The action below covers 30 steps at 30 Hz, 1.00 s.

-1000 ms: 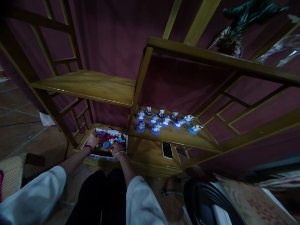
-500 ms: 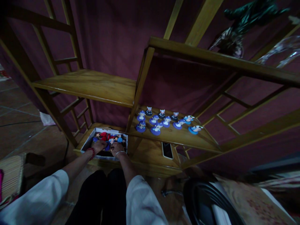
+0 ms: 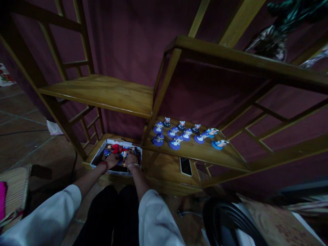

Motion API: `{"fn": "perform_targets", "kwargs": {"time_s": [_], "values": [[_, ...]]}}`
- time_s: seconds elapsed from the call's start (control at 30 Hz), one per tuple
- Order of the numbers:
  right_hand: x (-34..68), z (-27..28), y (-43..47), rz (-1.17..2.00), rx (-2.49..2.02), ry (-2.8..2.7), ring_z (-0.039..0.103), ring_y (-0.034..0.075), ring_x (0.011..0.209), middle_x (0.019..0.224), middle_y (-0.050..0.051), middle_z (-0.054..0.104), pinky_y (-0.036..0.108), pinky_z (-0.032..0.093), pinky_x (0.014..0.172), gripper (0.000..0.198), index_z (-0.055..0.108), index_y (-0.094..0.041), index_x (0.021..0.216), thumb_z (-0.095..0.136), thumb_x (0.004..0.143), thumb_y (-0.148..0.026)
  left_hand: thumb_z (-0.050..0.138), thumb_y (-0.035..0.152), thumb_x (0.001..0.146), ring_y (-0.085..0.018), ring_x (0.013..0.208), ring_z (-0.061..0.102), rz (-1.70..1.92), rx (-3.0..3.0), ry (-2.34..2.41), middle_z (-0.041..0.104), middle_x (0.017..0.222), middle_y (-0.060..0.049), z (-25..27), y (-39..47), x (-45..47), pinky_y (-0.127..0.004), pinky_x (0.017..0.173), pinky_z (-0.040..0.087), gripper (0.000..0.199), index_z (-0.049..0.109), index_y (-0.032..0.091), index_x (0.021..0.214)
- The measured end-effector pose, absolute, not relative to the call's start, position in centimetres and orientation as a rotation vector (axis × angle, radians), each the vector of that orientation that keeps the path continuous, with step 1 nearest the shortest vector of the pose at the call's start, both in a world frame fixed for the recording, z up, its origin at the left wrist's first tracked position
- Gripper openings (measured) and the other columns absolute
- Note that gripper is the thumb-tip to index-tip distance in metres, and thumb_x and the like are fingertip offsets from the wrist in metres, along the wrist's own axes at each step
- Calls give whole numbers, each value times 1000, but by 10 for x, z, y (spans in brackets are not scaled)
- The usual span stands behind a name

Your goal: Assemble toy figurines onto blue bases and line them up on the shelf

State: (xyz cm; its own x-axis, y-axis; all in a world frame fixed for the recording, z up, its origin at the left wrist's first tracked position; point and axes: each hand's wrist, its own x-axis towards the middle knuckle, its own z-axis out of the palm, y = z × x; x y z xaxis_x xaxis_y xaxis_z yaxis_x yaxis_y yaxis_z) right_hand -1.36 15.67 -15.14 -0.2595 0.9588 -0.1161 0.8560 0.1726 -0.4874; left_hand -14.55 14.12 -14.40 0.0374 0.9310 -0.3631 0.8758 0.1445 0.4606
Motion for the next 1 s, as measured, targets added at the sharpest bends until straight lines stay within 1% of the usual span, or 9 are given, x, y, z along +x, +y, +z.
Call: {"fn": "perform_targets", "kwargs": {"time_s": [0.1, 0.2, 0.3, 0.43, 0.53, 0.67, 0.87, 1.0], "values": [[-15, -152, 161, 684, -1718, -2230, 46, 14, 107, 117, 5, 51, 26, 31, 96, 53, 44, -21, 121, 41, 71, -3, 43, 19, 72, -19, 91, 56, 118, 1720, 1845, 60, 96, -10, -151, 144, -146, -26, 75, 42, 27, 59, 14, 93], [-17, -152, 164, 681, -1700, -2257, 39, 15, 115, 125, 6, 45, 28, 24, 101, 55, 39, -20, 124, 43, 71, -5, 41, 21, 74, -21, 93, 55, 110, 1711, 1860, 60, 95, -11, -156, 147, -146, -28, 77, 42, 27, 59, 14, 93], [-18, -152, 168, 690, -1754, -2277, 34, 16, 119, 128, 6, 41, 32, 21, 102, 56, 38, -21, 125, 44, 72, -6, 41, 22, 74, -21, 94, 55, 107, 1707, 1869, 59, 97, -12, -160, 148, -146, -29, 77, 41, 27, 58, 14, 94], [-18, -152, 171, 699, -1765, -2311, 33, 17, 121, 129, 6, 41, 35, 16, 104, 54, 38, -21, 125, 44, 73, -8, 40, 24, 75, -21, 94, 55, 109, 1712, 1866, 58, 99, -12, -160, 147, -146, -28, 77, 41, 28, 56, 13, 96], [-18, -152, 175, 699, -1752, -2318, 34, 17, 120, 128, 5, 43, 32, 20, 102, 56, 38, -23, 125, 45, 72, -7, 40, 24, 76, -21, 95, 54, 108, 1727, 1855, 58, 99, -12, -157, 146, -146, -28, 77, 41, 28, 56, 13, 96], [-20, -154, 182, 731, -1742, -2306, 39, 14, 116, 127, 3, 44, 29, 27, 98, 56, 36, -24, 126, 41, 73, -5, 38, 25, 78, -20, 94, 54, 105, 1726, 1861, 58, 98, -12, -151, 144, -145, -27, 76, 41, 28, 56, 13, 96], [-23, -157, 193, 785, -1721, -2315, 43, 14, 112, 125, 5, 46, 27, 28, 98, 54, 37, -21, 125, 42, 73, -7, 37, 24, 78, -20, 94, 54, 101, 1730, 1863, 58, 101, -12, -147, 143, -145, -28, 78, 40, 28, 55, 14, 97], [-25, -157, 198, 760, -1716, -2340, 43, 15, 110, 120, 7, 49, 25, 28, 97, 55, 43, -18, 121, 47, 68, -4, 37, 25, 79, -20, 94, 55, 91, 1721, 1862, 58, 102, -12, -146, 142, -145, -29, 77, 40, 29, 54, 13, 98]]}}
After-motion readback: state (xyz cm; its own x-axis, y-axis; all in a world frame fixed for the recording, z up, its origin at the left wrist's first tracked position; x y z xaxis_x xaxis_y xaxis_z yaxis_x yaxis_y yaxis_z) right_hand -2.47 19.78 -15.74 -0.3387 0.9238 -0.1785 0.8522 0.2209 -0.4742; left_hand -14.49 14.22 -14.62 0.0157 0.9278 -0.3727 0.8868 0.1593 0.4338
